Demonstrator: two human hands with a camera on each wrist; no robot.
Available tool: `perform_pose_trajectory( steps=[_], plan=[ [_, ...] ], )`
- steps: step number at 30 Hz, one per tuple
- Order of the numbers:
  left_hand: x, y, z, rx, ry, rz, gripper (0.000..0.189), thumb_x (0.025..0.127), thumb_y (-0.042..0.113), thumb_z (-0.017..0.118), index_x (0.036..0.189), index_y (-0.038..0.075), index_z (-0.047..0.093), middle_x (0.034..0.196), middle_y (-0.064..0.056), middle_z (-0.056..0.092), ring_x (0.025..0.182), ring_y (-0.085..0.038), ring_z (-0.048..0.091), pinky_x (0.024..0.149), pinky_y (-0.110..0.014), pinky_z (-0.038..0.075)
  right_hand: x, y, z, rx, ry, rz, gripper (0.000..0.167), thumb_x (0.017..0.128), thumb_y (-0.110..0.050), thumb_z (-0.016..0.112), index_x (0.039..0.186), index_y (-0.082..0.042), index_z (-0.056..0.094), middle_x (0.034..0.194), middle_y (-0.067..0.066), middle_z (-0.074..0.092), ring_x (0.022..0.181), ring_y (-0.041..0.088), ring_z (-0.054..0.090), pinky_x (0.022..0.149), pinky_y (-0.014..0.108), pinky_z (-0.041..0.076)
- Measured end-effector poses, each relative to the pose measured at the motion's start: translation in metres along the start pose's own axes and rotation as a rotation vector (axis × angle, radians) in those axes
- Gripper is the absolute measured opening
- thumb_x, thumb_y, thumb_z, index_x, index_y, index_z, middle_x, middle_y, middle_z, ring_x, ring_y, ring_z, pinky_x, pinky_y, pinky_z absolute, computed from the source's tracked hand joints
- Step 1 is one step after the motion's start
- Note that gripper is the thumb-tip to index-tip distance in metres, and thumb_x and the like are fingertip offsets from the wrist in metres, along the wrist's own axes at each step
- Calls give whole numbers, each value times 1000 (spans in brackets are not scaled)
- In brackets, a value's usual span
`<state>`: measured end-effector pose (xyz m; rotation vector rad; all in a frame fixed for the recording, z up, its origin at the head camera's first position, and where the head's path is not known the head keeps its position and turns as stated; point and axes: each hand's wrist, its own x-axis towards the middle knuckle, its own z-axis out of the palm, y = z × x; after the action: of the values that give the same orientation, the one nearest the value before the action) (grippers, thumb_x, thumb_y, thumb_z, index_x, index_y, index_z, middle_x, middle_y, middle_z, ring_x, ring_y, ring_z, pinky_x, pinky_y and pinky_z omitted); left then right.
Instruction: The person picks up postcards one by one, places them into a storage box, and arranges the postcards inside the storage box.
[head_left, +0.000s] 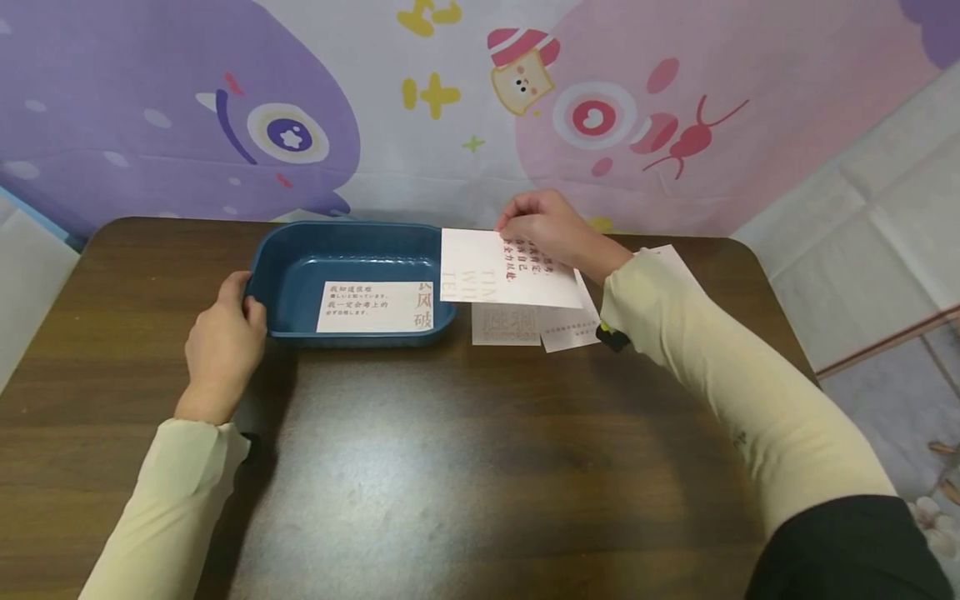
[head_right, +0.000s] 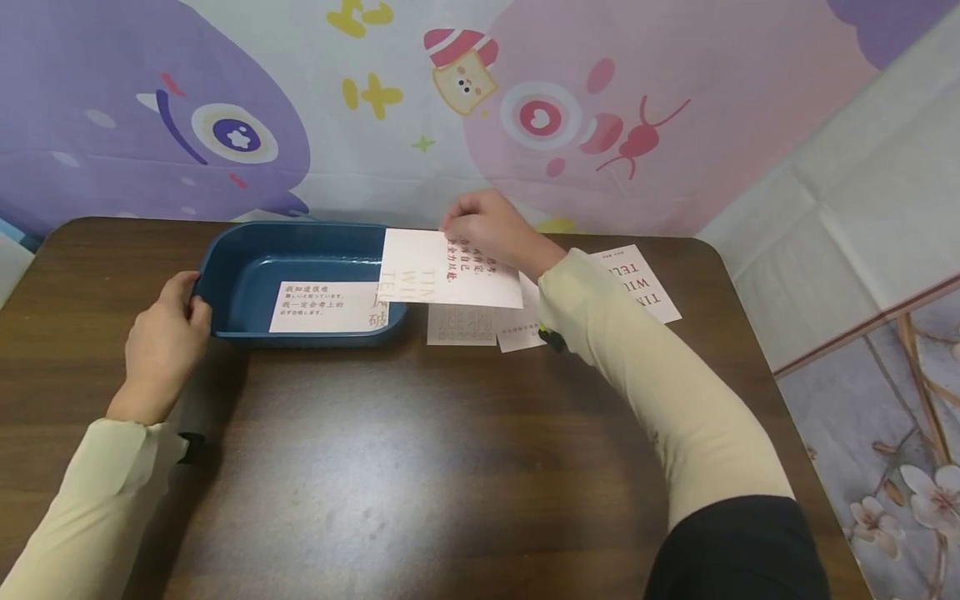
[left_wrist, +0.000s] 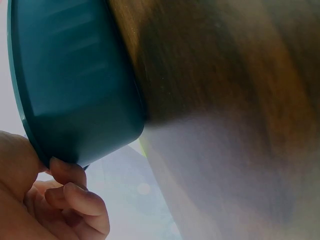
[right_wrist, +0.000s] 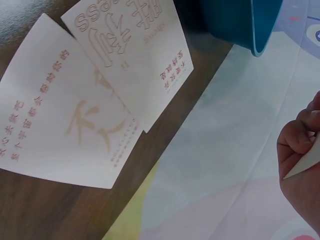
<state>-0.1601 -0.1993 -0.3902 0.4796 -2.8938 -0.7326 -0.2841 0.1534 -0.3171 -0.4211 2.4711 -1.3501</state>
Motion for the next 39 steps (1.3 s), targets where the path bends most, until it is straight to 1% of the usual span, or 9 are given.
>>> perform_pose_trajectory(
  steps=[10, 15, 20, 23, 26, 32, 39],
  plan=[
    [0, -1, 0, -2, -6, -3, 46, 97, 21, 31, 139, 6, 38, 92, -33, 59, 63, -40, 51, 50, -45, 35, 7, -6, 10, 8, -13, -15, 11, 86, -10, 57, 85, -3, 65, 75, 1, 60, 64, 14, 54, 65, 24, 43],
    [0, -1, 0, -3, -3, -3, 45, 96, 21, 31, 139, 6, 38, 95, -34, 59, 65, -42, 53, 50, -46, 35, 10, -8, 14, 9, -20, -26, 12, 86, -10, 57, 86, -2, 65, 74, 1, 58, 67, 15, 52, 68, 25, 42],
    [1, -2, 1, -3, 8, 7, 45, 96, 21, 31, 138, 6, 39, 90, -34, 59, 62, -41, 52, 49, -46, 35, 13, -9, 18, 7, -23, -30, 11, 86, -11, 58, 86, -2, 65, 75, 1, 59, 66, 14, 52, 67, 24, 42],
    [1, -2, 1, -3, 8, 6, 45, 96, 20, 31, 138, 6, 39, 90, -34, 59, 62, -41, 52, 49, -46, 35, 15, -10, 20, 8, -26, -34, 10, 85, -10, 58, 86, -3, 65, 74, 0, 59, 64, 12, 53, 65, 23, 43],
    [1, -2, 1, -1, 4, -2, 45, 96, 21, 31, 139, 6, 39, 94, -34, 60, 65, -43, 54, 51, -47, 36, 17, -11, 23, 14, -32, -39, 10, 85, -9, 58, 86, -2, 65, 74, 1, 59, 63, 12, 53, 64, 23, 43],
    [0, 0, -1, -4, -2, -11, 46, 96, 21, 30, 139, 8, 38, 100, -35, 59, 72, -48, 56, 54, -50, 37, 21, -14, 28, 1, -42, -53, 10, 84, -10, 58, 85, -3, 66, 74, 0, 59, 66, 13, 52, 67, 23, 42],
    [0, -1, -1, -15, 0, -5, 45, 96, 22, 30, 139, 8, 39, 102, -35, 59, 75, -50, 56, 54, -51, 37, 24, -16, 33, 3, -61, -51, 11, 85, -11, 57, 85, -4, 66, 73, 1, 60, 62, 12, 53, 64, 25, 44]
  ],
)
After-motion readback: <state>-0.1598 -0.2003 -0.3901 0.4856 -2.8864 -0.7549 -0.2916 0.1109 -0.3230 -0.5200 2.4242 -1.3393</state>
